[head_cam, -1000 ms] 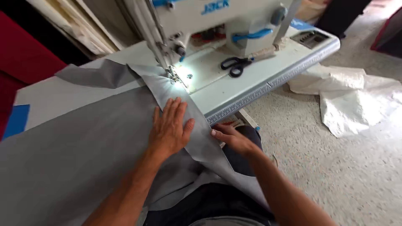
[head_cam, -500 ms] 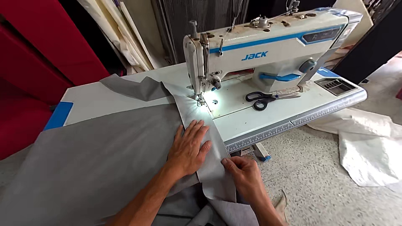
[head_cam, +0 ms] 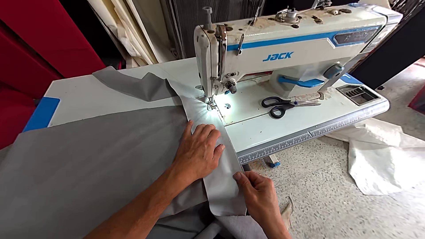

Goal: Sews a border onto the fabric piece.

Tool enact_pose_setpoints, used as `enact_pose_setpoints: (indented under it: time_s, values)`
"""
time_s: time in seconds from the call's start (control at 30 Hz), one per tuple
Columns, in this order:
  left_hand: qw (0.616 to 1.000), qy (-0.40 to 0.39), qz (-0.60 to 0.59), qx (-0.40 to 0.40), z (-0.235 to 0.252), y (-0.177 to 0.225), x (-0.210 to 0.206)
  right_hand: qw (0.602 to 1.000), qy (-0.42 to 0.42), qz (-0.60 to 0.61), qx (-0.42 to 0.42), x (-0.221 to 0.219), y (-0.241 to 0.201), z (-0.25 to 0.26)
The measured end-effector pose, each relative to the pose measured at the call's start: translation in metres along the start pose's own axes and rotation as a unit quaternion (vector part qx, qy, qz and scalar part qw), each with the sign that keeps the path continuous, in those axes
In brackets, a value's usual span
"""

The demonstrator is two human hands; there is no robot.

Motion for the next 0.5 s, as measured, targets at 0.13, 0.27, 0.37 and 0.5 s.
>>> enact_pose_setpoints:
  time_s: [0.13,0.27,0.37,0.5]
  values:
    - [1.000,0.023,-0.001,-0.021,-0.0036,0.0015,-0.0052,1.000,0.018,0.004,0.022,0.0017,-0.0020,-0.0016]
    - [0.998,0.059,-0.022,-0.030,-0.0073,-0.0025,-0.0088,0.999,0.032,-0.006,0.039,0.0014,-0.0052,-0.0041]
    - [0.997,0.057,-0.036,-0.030,-0.0070,-0.0049,-0.0098,0.998,0.035,-0.013,0.045,0.0009,-0.0058,-0.0050]
    - [0.998,0.043,-0.042,-0.037,-0.0063,-0.0071,-0.0103,0.998,0.045,-0.016,0.049,0.0010,-0.0071,-0.0057]
Point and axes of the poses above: each hand's wrist, its own z-axis towards the middle knuckle, its own x-axis out of the back of the hand, y = z × x, the point moved 9 cm from there along z, towards the middle knuckle, and after that the axes turned 2 degrees about -x, right-handed, at the moved point
